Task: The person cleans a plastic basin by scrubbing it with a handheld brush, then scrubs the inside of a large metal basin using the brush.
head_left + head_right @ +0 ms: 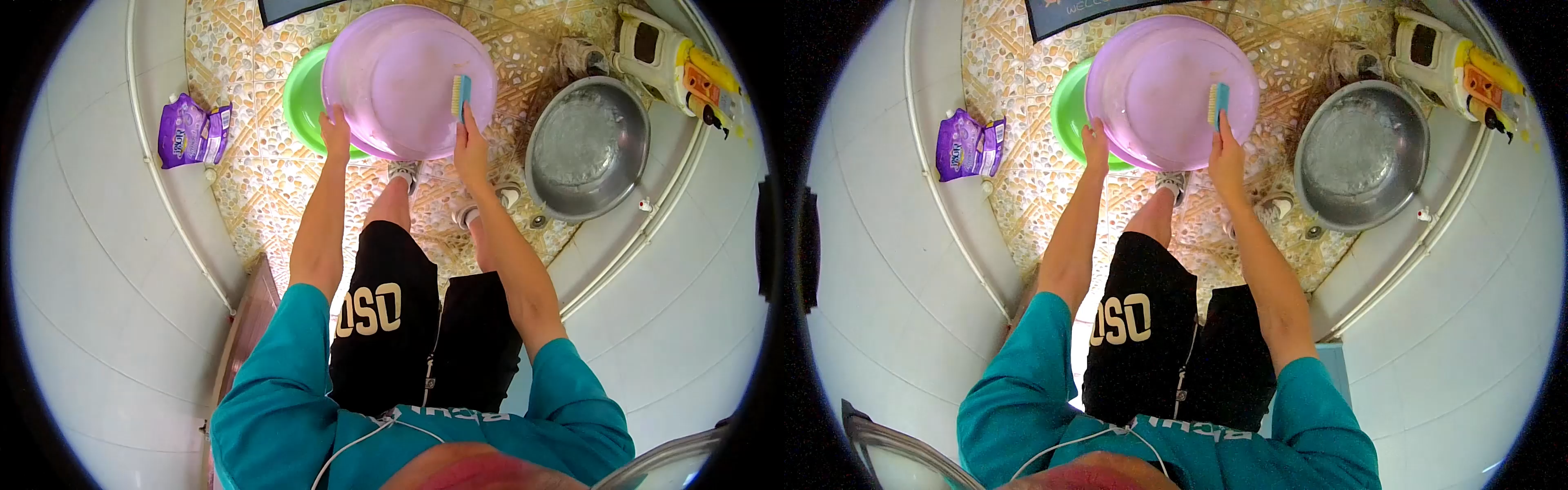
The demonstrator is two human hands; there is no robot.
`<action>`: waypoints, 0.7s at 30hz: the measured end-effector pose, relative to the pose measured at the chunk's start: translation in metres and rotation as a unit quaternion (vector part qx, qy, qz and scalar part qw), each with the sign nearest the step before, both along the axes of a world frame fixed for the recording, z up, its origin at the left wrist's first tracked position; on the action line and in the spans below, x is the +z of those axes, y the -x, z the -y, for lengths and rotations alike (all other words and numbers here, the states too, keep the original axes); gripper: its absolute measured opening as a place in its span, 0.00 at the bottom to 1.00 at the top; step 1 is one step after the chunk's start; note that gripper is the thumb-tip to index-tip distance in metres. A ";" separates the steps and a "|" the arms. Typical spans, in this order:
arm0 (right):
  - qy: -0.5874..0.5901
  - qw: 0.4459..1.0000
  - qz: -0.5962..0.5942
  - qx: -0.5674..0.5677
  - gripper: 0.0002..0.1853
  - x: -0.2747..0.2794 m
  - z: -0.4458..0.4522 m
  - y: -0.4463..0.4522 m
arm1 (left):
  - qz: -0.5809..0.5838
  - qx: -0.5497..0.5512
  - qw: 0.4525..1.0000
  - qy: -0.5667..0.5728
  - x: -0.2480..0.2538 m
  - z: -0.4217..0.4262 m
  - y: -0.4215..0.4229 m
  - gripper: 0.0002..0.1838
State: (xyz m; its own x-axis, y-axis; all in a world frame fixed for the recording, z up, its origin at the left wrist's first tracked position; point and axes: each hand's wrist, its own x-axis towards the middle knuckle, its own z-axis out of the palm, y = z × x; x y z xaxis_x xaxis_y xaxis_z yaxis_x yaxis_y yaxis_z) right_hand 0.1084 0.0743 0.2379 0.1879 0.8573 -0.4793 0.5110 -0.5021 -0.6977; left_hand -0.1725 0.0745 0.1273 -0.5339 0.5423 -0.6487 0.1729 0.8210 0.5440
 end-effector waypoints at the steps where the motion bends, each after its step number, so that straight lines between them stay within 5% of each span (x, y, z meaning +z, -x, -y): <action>1: 0.007 1.000 -0.004 0.001 0.26 0.000 0.000 -0.001 | -0.009 0.004 1.000 0.027 -0.002 -0.003 0.005 0.42; 7: -0.008 1.000 0.003 -0.013 0.25 -0.004 -0.006 -0.015 | 0.088 0.092 0.992 0.005 -0.008 -0.017 0.022 0.33; 9: -0.007 0.999 0.031 -0.013 0.24 0.000 -0.011 -0.022 | 0.208 0.083 0.973 -0.050 -0.002 -0.015 0.024 0.32; 11: -0.011 0.999 -0.018 -0.046 0.23 0.014 -0.013 -0.031 | 0.225 0.080 0.971 0.008 0.032 -0.025 0.011 0.31; 15: -0.104 0.993 -0.029 -0.040 0.23 0.065 -0.007 -0.033 | 0.231 0.083 0.960 -0.134 0.111 -0.035 -0.072 0.32; 18: -0.031 0.986 -0.121 -0.110 0.26 0.118 0.009 -0.035 | 0.130 0.088 0.974 -0.164 0.144 -0.010 -0.122 0.31; 21: -0.010 0.976 -0.138 -0.169 0.26 0.147 0.031 -0.050 | 0.192 0.155 0.963 -0.110 0.159 0.025 -0.163 0.30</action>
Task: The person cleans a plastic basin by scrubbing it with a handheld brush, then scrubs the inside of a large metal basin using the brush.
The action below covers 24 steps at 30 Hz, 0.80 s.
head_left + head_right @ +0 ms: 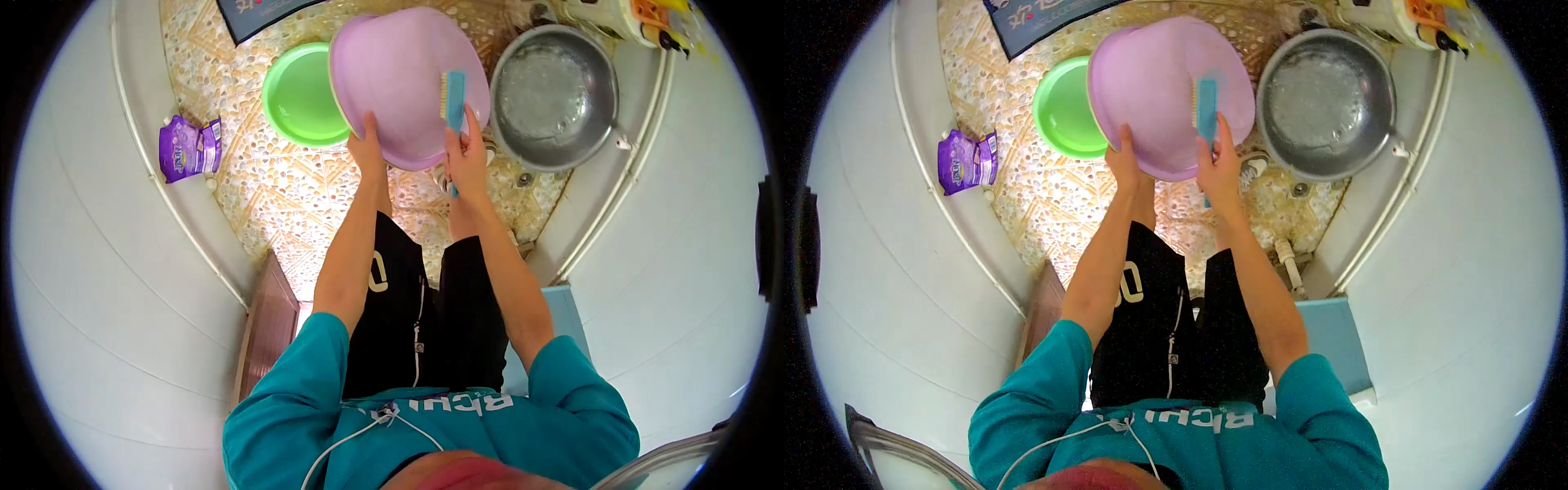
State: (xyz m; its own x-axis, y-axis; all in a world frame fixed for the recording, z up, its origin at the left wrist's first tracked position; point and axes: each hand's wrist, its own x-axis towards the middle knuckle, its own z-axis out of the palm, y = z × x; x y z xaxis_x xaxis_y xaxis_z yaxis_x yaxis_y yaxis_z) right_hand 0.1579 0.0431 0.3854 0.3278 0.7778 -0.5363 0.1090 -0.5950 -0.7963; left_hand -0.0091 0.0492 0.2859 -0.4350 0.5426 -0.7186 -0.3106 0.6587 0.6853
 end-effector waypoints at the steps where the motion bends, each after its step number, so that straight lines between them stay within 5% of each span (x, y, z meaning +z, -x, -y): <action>1: 0.034 0.996 -0.065 -0.041 0.23 0.004 0.009 -0.004 | 0.055 0.012 0.998 -0.012 -0.006 0.018 -0.004 0.30; 3: 0.066 0.985 -0.131 -0.089 0.20 0.002 0.029 -0.014 | 0.058 -0.072 0.995 0.021 -0.021 0.057 -0.002 0.33; 7: 0.093 0.972 -0.186 -0.107 0.11 -0.007 0.060 -0.037 | 0.033 -0.264 0.958 0.108 0.030 0.053 0.003 0.34; 8: 0.101 0.974 -0.179 -0.092 0.11 -0.007 0.063 -0.042 | 0.032 -0.269 0.957 0.107 0.040 0.040 -0.006 0.34; 10: 0.096 0.984 -0.131 -0.071 0.11 -0.013 0.067 -0.048 | 0.093 -0.015 0.995 0.033 0.054 0.008 -0.026 0.31; 12: 0.097 0.990 -0.089 -0.047 0.12 -0.016 0.068 -0.051 | 0.057 -0.030 0.996 0.054 0.052 -0.010 -0.038 0.29; 15: 0.121 0.990 -0.073 -0.026 0.16 -0.017 0.054 -0.045 | -0.039 -0.081 0.993 -0.076 0.037 -0.012 -0.045 0.29; 18: 0.058 0.991 0.015 0.122 0.21 -0.024 0.036 -0.034 | -0.048 -0.109 0.993 -0.009 0.035 -0.010 -0.042 0.29; 20: 0.086 0.974 0.085 0.191 0.22 -0.031 0.011 -0.037 | -0.056 -0.104 0.990 -0.074 0.016 -0.003 -0.042 0.28; 21: 0.085 0.974 0.080 0.194 0.22 -0.025 -0.001 -0.032 | -0.060 -0.101 0.984 -0.133 0.010 0.003 -0.043 0.27; 24: 0.102 0.984 0.129 0.075 0.23 -0.016 -0.006 -0.016 | -0.046 -0.149 0.985 -0.069 0.044 -0.019 -0.057 0.24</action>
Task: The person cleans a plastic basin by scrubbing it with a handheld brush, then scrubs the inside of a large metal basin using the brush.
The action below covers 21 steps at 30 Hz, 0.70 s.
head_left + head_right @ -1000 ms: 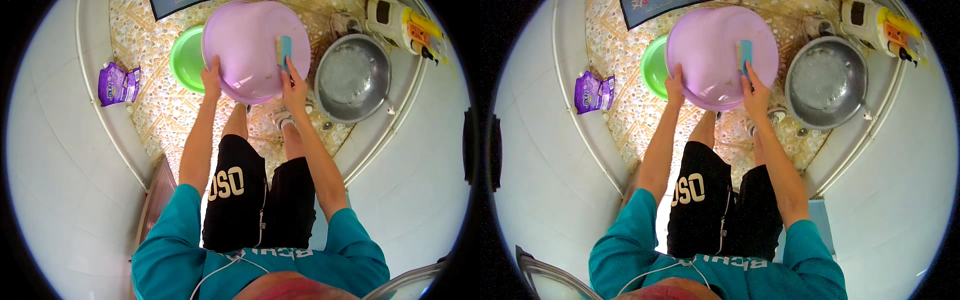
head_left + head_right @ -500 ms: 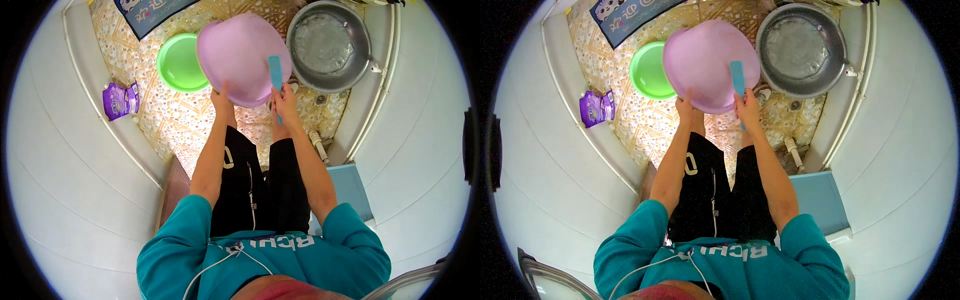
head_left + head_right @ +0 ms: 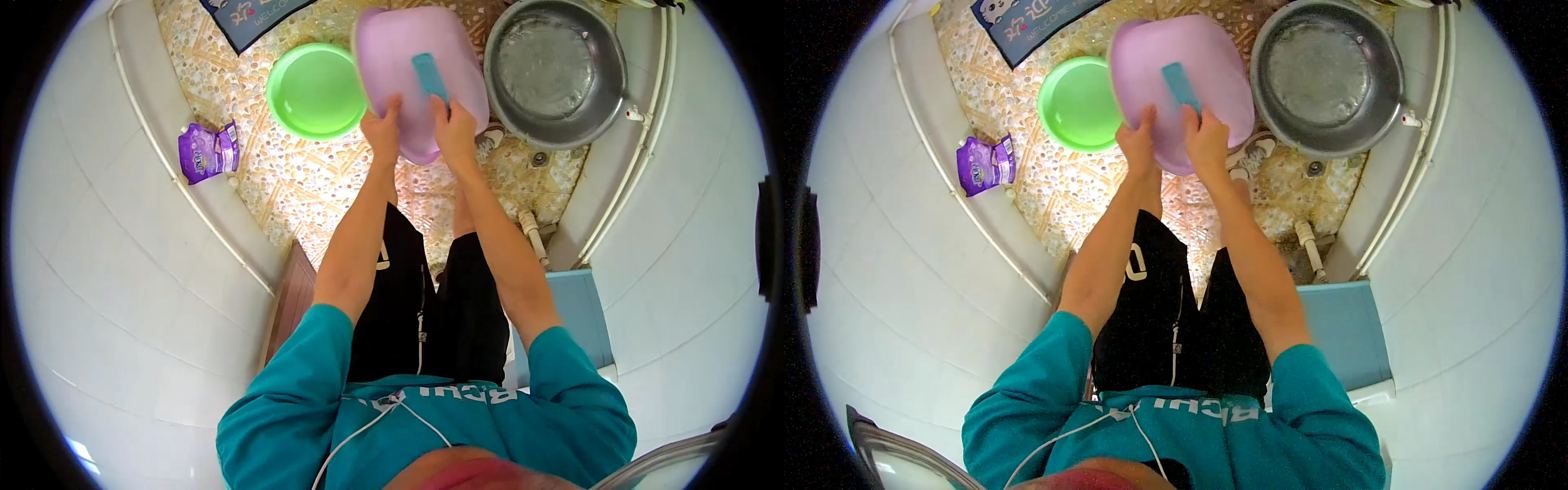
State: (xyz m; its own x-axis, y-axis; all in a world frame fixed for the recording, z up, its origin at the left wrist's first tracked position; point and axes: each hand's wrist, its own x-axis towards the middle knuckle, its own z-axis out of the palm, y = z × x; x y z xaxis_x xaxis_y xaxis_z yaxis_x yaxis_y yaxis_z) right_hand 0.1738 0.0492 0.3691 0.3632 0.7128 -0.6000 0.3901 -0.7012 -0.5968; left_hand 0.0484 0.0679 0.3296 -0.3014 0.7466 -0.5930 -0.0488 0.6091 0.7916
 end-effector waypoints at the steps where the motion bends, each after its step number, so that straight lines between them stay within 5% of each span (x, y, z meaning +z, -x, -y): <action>1: -0.020 0.999 0.022 -0.012 0.24 -0.012 0.024 0.010 | -0.033 -0.027 0.998 -0.052 -0.016 0.005 0.001 0.22; 5: -0.038 0.998 0.036 -0.016 0.26 0.009 0.082 0.021 | -0.063 -0.147 0.985 0.071 0.011 -0.006 0.000 0.22; 10: 0.097 0.978 -0.105 -0.150 0.26 -0.009 0.016 -0.020 | -0.098 -0.167 0.981 0.021 0.015 -0.007 0.000 0.22; 12: 0.028 0.992 -0.068 -0.103 0.24 -0.016 0.040 0.006 | -0.098 -0.143 0.984 0.052 0.015 -0.012 0.003 0.23; 14: -0.161 0.982 0.013 -0.097 0.23 -0.018 0.070 0.033 | -0.097 -0.138 0.985 -0.042 0.006 -0.014 0.012 0.24; 17: 0.003 0.994 -0.058 -0.091 0.24 -0.027 0.056 0.015 | -0.126 -0.157 0.978 -0.056 -0.014 0.003 0.022 0.23; 21: 0.009 0.972 -0.140 -0.189 0.26 -0.008 0.030 -0.003 | -0.118 -0.167 0.979 0.002 0.000 0.000 0.009 0.21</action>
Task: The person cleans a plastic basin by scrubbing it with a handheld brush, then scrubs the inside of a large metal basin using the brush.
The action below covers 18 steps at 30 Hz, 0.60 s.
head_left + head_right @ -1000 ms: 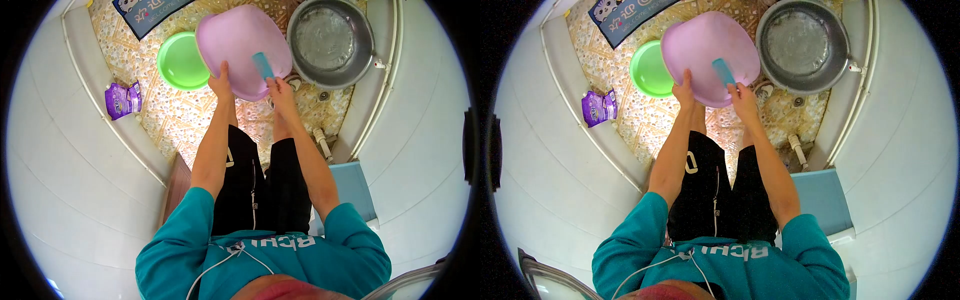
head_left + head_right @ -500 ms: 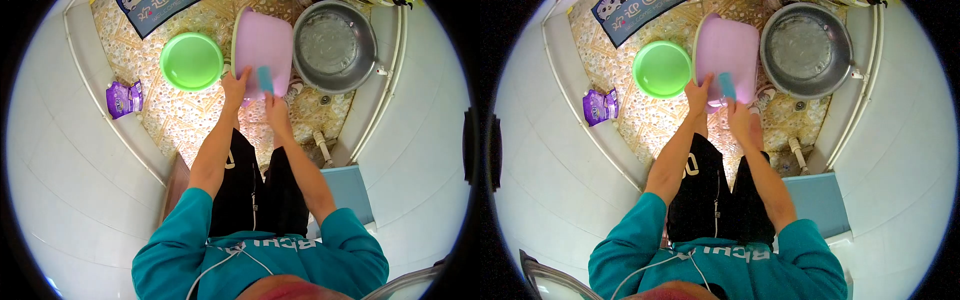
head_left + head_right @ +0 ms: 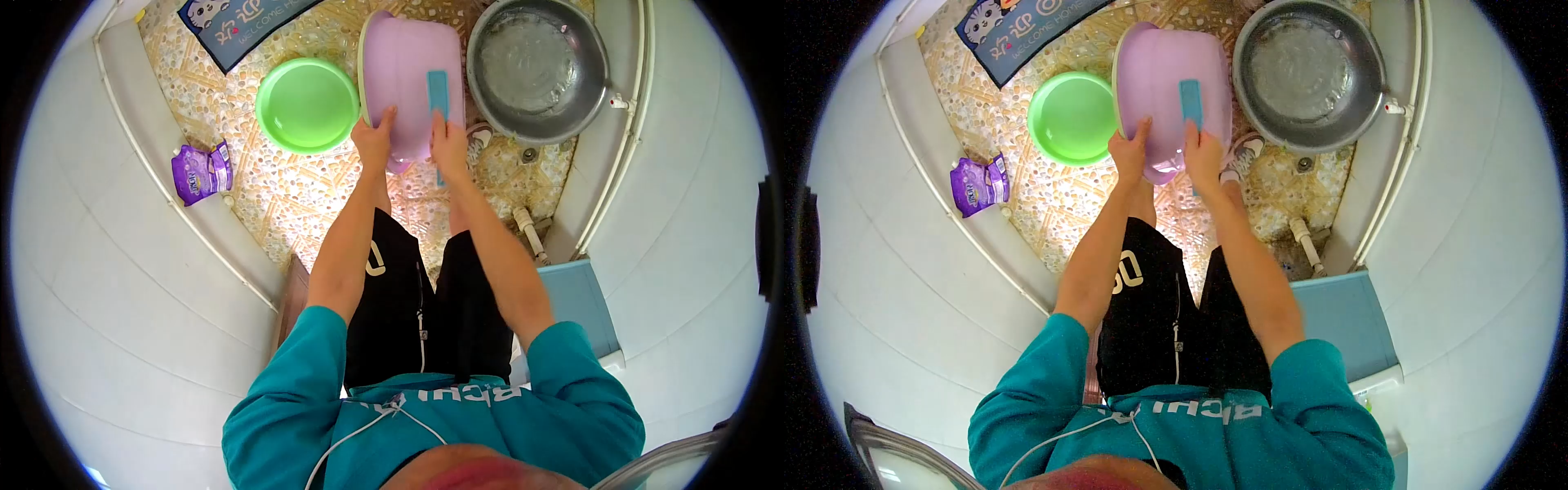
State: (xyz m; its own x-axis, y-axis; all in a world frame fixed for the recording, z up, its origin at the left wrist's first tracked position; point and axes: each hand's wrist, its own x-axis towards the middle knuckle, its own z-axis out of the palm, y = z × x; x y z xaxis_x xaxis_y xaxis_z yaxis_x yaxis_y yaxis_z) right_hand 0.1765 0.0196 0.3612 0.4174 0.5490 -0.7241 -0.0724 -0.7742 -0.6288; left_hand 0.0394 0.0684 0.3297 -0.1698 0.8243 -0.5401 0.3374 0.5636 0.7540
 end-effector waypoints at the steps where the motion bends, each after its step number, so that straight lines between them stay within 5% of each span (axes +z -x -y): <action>1: 0.013 1.000 0.024 0.014 0.27 -0.001 0.021 0.008 | 0.023 0.008 1.000 -0.011 0.002 -0.003 0.002 0.20; 5: 0.079 0.996 0.021 0.019 0.29 0.000 0.063 0.017 | 0.047 0.010 0.998 -0.040 -0.008 -0.008 0.025 0.20; 11: -0.026 0.999 0.012 0.046 0.29 -0.025 0.040 0.005 | 0.077 0.060 0.995 -0.001 -0.019 -0.016 0.072 0.32; 13: 0.013 0.994 -0.017 0.111 0.28 -0.015 0.055 0.014 | -0.054 0.042 0.998 -0.001 -0.018 -0.018 0.085 0.44; 18: 0.018 0.997 -0.024 0.073 0.28 -0.017 0.072 0.023 | -0.137 -0.030 0.990 0.034 0.010 -0.030 0.059 0.51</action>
State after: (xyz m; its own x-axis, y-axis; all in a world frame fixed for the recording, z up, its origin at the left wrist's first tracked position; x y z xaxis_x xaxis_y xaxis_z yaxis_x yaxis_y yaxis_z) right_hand 0.1536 -0.0524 0.3437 0.2994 0.5747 -0.7617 0.0129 -0.8006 -0.5990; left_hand -0.0198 0.0986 0.3398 -0.2700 0.8004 -0.5352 0.5583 0.5830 0.5902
